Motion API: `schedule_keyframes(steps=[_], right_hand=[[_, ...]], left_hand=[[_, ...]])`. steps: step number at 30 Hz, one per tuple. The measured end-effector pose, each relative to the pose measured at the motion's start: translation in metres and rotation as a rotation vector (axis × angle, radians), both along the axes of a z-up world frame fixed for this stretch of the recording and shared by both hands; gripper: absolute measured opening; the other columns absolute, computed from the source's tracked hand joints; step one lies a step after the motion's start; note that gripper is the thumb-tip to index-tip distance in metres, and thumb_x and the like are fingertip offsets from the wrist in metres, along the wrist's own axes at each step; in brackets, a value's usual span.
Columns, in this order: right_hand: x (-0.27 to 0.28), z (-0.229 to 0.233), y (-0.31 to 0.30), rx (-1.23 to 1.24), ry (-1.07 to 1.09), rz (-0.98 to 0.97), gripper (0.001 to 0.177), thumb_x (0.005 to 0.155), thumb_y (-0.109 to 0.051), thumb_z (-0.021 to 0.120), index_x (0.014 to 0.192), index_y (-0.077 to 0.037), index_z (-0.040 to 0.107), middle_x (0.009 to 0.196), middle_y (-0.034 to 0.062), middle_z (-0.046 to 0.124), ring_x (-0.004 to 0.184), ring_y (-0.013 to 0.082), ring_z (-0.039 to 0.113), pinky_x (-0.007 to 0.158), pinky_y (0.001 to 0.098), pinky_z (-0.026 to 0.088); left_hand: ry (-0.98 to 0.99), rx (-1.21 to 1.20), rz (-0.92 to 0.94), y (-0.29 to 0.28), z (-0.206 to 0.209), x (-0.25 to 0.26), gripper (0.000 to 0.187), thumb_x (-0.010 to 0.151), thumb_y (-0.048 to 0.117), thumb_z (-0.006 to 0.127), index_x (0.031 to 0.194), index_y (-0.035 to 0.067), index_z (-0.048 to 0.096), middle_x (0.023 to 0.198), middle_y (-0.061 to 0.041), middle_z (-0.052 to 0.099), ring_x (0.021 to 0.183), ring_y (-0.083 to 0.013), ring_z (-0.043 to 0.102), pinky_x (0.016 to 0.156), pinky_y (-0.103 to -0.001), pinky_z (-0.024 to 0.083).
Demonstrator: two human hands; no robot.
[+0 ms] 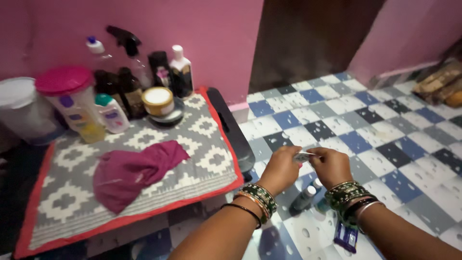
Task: The person moves various toiletries and containers from a patterned mat onto the tiled floor, then wipes the mat with a pink cloth. The items are handled one by one and placed on the floor before the wiping action begins.
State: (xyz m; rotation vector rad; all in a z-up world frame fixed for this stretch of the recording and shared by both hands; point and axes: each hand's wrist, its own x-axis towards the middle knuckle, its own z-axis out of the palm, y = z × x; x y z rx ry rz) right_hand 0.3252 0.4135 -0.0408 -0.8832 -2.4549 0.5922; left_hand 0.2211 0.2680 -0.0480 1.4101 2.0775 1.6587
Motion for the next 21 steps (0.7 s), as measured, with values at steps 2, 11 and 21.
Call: schedule_keyframes(steps=[2, 11, 21], right_hand=[[0.004, -0.025, 0.009, 0.015, 0.006, 0.035, 0.022, 0.086, -0.017, 0.071, 0.105, -0.013, 0.081, 0.085, 0.0162, 0.077, 0.076, 0.0285, 0.076, 0.074, 0.0389, 0.059], [-0.005, -0.103, 0.028, -0.065, -0.118, 0.036, 0.021, 0.087, -0.014, 0.068, 0.103, -0.014, 0.081, 0.088, 0.0162, 0.078, 0.080, 0.0310, 0.076, 0.078, 0.0393, 0.060], [-0.018, -0.141, 0.044, -0.071, -0.199, 0.102, 0.017, 0.083, -0.014, 0.074, 0.097, -0.011, 0.082, 0.091, 0.0166, 0.078, 0.082, 0.0308, 0.076, 0.082, 0.0394, 0.060]], left_hand=[[-0.095, -0.100, -0.023, 0.012, -0.019, 0.002, 0.044, 0.086, 0.007, 0.069, 0.130, 0.004, 0.063, 0.124, -0.022, 0.064, 0.116, -0.0382, 0.062, 0.101, -0.042, 0.049], [-0.151, -0.244, -0.029, 0.033, -0.084, 0.009, 0.033, 0.088, 0.007, 0.067, 0.120, 0.003, 0.069, 0.125, -0.021, 0.064, 0.117, -0.0380, 0.062, 0.102, -0.042, 0.050], [-0.104, -0.339, -0.067, 0.047, -0.139, 0.006, 0.039, 0.085, -0.002, 0.059, 0.123, 0.002, 0.068, 0.125, -0.021, 0.064, 0.119, -0.0380, 0.061, 0.103, -0.041, 0.049]])
